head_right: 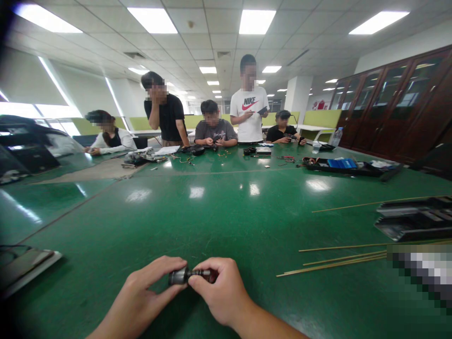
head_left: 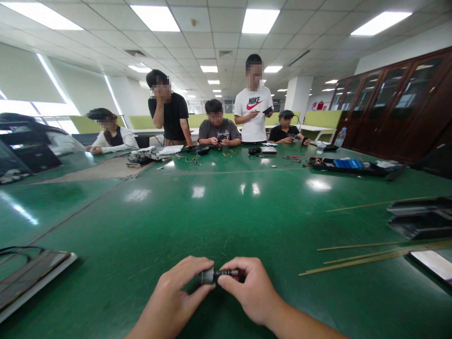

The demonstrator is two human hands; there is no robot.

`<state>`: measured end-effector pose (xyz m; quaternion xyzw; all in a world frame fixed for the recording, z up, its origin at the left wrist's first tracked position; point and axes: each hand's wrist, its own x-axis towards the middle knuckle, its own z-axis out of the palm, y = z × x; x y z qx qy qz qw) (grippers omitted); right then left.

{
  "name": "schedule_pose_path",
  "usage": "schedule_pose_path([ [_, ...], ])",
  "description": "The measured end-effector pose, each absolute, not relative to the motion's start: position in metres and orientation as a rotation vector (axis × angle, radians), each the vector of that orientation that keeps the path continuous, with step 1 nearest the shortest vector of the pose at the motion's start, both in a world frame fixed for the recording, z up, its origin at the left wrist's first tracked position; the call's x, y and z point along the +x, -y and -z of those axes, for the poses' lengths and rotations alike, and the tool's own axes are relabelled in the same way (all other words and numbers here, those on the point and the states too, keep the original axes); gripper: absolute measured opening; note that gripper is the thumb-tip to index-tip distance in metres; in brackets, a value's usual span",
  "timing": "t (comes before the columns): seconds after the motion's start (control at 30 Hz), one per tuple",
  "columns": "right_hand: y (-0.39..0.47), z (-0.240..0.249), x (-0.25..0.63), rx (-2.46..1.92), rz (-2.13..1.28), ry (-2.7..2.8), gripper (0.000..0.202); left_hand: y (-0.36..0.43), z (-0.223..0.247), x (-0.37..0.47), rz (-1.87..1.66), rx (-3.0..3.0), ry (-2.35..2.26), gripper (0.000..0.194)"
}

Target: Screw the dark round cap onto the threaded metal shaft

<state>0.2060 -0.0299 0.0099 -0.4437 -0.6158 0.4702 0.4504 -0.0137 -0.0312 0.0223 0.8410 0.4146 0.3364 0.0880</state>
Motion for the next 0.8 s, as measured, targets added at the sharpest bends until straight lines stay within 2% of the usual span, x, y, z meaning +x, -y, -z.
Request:
schedule_pose_path([
  [0.8, 0.0271, -0.0063, 0.203, -1.123, -1.106, 1.521, 0.013, 0.0262, -0.0216, -0.0183, -1.069, 2.692, -1.228, 0.037],
])
